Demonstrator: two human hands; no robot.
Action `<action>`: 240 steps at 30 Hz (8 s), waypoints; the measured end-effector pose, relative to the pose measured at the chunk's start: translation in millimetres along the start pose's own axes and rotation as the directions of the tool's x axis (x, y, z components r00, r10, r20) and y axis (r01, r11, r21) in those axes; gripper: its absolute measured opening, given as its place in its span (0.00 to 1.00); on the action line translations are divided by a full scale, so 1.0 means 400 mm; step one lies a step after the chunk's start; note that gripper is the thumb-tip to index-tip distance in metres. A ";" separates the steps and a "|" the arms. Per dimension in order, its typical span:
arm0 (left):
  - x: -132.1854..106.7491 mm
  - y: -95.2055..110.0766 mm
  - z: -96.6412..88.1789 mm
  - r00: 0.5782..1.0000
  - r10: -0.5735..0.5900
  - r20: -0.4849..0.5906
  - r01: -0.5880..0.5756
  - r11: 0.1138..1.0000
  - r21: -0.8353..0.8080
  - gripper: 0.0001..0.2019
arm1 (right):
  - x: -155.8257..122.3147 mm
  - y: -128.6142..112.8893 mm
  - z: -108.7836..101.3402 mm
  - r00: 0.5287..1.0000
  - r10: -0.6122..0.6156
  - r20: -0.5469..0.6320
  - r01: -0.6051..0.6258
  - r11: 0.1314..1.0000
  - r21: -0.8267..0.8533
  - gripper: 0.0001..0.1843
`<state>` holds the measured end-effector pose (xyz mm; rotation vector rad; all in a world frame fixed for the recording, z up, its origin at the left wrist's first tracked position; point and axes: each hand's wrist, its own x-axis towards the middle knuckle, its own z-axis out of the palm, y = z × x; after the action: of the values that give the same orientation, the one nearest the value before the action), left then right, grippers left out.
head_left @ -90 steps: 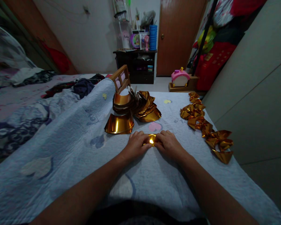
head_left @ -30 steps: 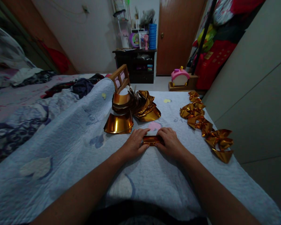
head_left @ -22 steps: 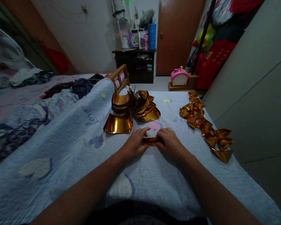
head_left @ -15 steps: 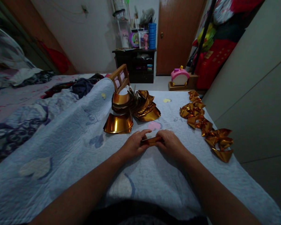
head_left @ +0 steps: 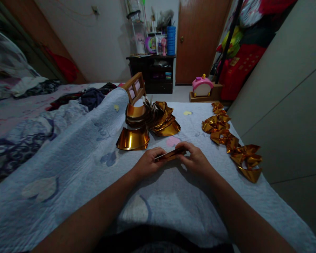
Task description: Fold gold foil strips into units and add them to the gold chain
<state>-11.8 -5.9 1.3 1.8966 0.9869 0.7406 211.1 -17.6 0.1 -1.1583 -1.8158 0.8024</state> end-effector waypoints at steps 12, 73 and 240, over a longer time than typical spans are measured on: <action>-0.008 -0.004 0.008 0.976 -0.207 0.067 0.215 0.871 -0.443 0.18 | 0.000 -0.012 -0.014 0.994 0.092 0.058 -0.103 0.970 0.222 0.11; 0.007 0.031 0.047 0.926 -0.332 -0.177 0.126 0.717 -0.686 0.23 | -0.003 -0.034 0.010 0.958 0.074 -0.276 -0.061 0.997 0.055 0.10; -0.011 -0.003 0.023 0.987 0.110 0.121 -0.145 0.930 0.337 0.05 | -0.009 -0.008 -0.031 0.916 0.171 0.363 -0.032 0.933 -0.358 0.13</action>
<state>-7.4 -13.0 -4.7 2.2980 0.9857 0.5646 221.8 -21.2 7.5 -1.4026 -2.3131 0.8399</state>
